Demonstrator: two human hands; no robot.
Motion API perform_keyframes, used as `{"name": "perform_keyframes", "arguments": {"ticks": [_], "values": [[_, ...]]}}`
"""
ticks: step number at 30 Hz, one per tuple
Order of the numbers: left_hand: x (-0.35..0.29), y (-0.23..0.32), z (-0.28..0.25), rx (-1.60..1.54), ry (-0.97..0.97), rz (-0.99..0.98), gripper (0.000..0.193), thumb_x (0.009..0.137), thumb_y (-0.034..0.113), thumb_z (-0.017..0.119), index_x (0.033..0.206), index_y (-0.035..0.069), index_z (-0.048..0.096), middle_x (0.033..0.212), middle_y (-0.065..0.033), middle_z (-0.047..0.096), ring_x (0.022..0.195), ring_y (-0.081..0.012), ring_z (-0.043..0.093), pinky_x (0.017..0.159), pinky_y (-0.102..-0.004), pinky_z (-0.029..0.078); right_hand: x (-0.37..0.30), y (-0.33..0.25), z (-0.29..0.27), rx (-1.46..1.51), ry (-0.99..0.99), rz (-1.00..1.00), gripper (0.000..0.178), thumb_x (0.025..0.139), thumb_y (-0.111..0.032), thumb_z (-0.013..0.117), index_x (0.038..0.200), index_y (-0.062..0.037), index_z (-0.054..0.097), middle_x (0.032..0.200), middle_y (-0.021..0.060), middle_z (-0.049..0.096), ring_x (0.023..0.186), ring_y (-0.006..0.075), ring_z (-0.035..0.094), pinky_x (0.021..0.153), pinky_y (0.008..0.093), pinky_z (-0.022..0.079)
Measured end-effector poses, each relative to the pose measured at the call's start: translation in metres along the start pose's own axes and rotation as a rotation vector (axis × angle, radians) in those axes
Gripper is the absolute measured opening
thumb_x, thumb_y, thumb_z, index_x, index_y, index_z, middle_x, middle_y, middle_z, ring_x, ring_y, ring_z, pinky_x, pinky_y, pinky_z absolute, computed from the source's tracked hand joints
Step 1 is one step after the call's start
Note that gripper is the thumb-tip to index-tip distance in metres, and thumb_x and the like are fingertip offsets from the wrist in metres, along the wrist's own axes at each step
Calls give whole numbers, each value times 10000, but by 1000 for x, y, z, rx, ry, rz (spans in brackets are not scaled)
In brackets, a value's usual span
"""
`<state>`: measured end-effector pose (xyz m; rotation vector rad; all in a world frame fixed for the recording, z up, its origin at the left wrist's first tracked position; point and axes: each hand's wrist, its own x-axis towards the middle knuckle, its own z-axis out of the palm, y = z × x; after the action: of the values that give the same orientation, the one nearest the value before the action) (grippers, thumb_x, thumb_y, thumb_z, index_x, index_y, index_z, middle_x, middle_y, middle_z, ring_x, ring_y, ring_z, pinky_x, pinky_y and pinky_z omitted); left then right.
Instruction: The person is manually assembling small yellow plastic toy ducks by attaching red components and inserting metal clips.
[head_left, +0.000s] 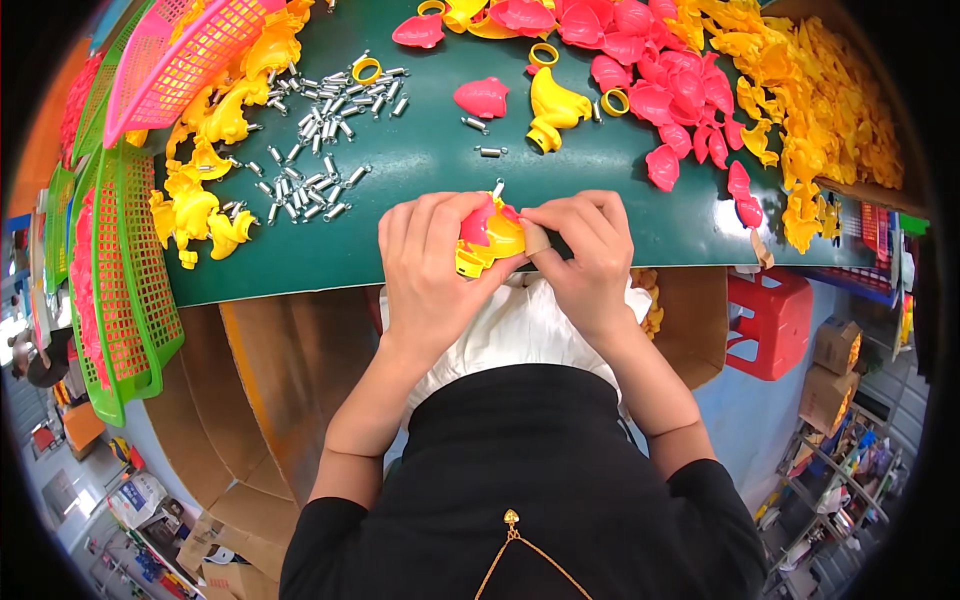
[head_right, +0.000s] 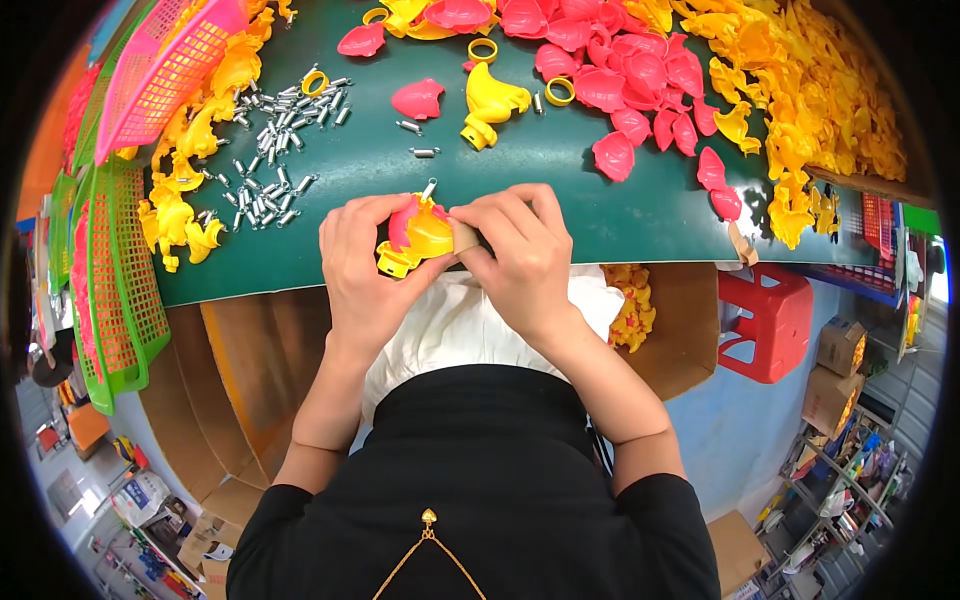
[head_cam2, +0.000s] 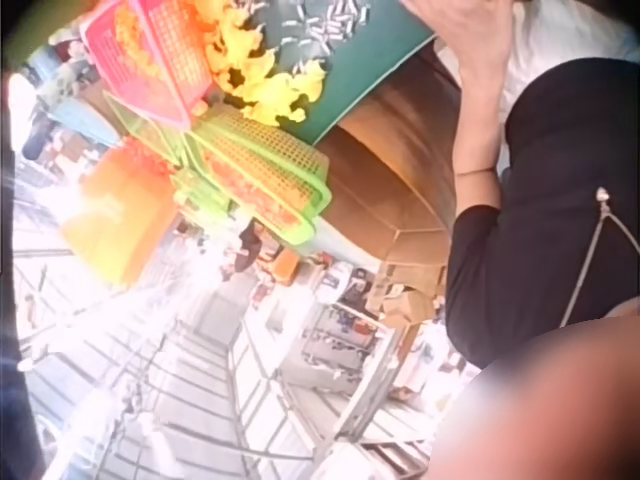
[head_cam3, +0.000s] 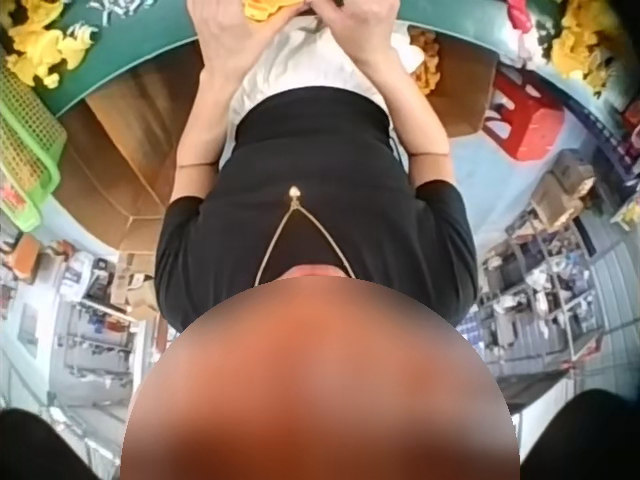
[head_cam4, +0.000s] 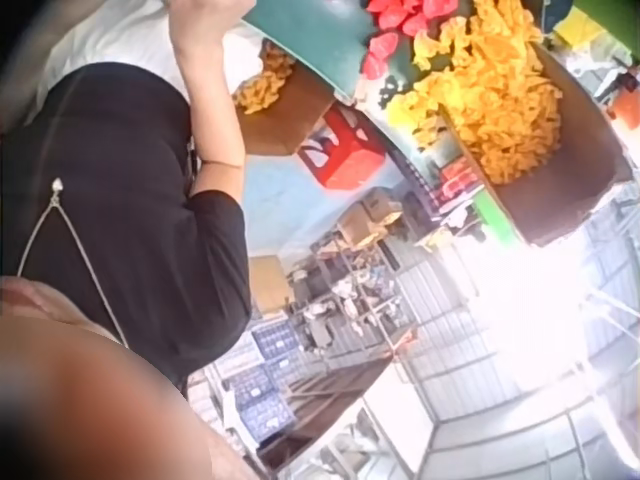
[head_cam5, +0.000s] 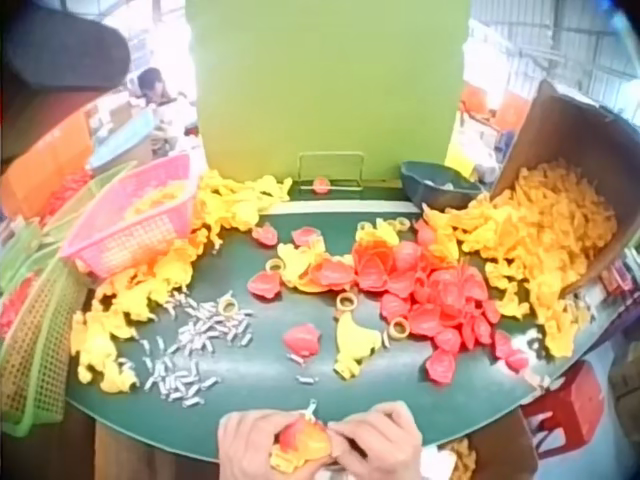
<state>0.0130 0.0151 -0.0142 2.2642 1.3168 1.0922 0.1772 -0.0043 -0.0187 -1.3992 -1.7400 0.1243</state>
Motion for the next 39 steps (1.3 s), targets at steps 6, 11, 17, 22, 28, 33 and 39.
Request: {"name": "perform_keyframes", "arguments": {"ticks": [6, 11, 17, 22, 28, 33, 39], "values": [[0, -2, 0, 4, -4, -1, 586, 599, 238, 859, 1088, 94, 570, 1015, -56, 600, 923, -266, 552, 846, -403, 392, 1, -1, -4, -43, -32, -29, 161, 677, -16, 762, 819, -61, 701, 771, 23, 665, 781, 226, 541, 675, 317, 451], [0, -4, 0, -19, -9, -4, 598, 587, 222, 864, 1091, 93, 569, 1017, -59, 599, 929, -272, 551, 847, -406, 402, 9, 1, -7, -61, -116, -74, 160, 686, -35, 767, 830, -70, 708, 799, 20, 650, 868, 250, 543, 688, 335, 455], [2, -5, -4, -101, -25, -22, 609, 568, 151, 873, 1088, 75, 564, 1010, -83, 595, 922, -297, 568, 800, -382, 463, 25, 6, -28, 17, -312, -145, 157, 732, -77, 753, 882, -60, 709, 901, 21, 650, 988, 291, 533, 776, 370, 471], [-6, 7, -6, -296, 8, -94, 684, 580, 127, 903, 1140, 48, 519, 1066, -134, 572, 950, -286, 597, 817, -347, 510, 16, 6, -27, 334, -329, 115, 195, 769, -90, 735, 958, -48, 714, 931, 68, 687, 907, 244, 595, 817, 346, 479], [-5, 17, -17, -1611, -238, -618, 895, 802, 481, 692, 1424, 8, 256, 1240, -179, 492, 1101, -324, 576, 801, -378, 544, 36, 8, -42, 474, -382, 92, 130, 785, -85, 723, 911, -55, 719, 888, 45, 691, 911, 204, 601, 803, 307, 468], [-5, 4, -15, -2108, -396, -811, 697, 1000, 495, 350, 1493, 29, 189, 1392, -200, 426, 1048, -349, 595, 872, -393, 497, 68, 26, -34, 131, -182, 5, 259, 803, -170, 710, 1031, -53, 674, 1016, 80, 673, 1022, 287, 582, 920, 383, 432], [-1, 1, -13, -1977, -352, -731, 734, 897, 303, 599, 1469, 4, 249, 1380, -219, 437, 1104, -356, 581, 964, -429, 470, 69, 35, -7, -269, -183, -86, 517, 758, -282, 757, 1211, -90, 598, 1187, 89, 615, 1171, 339, 493, 958, 452, 412]]}}
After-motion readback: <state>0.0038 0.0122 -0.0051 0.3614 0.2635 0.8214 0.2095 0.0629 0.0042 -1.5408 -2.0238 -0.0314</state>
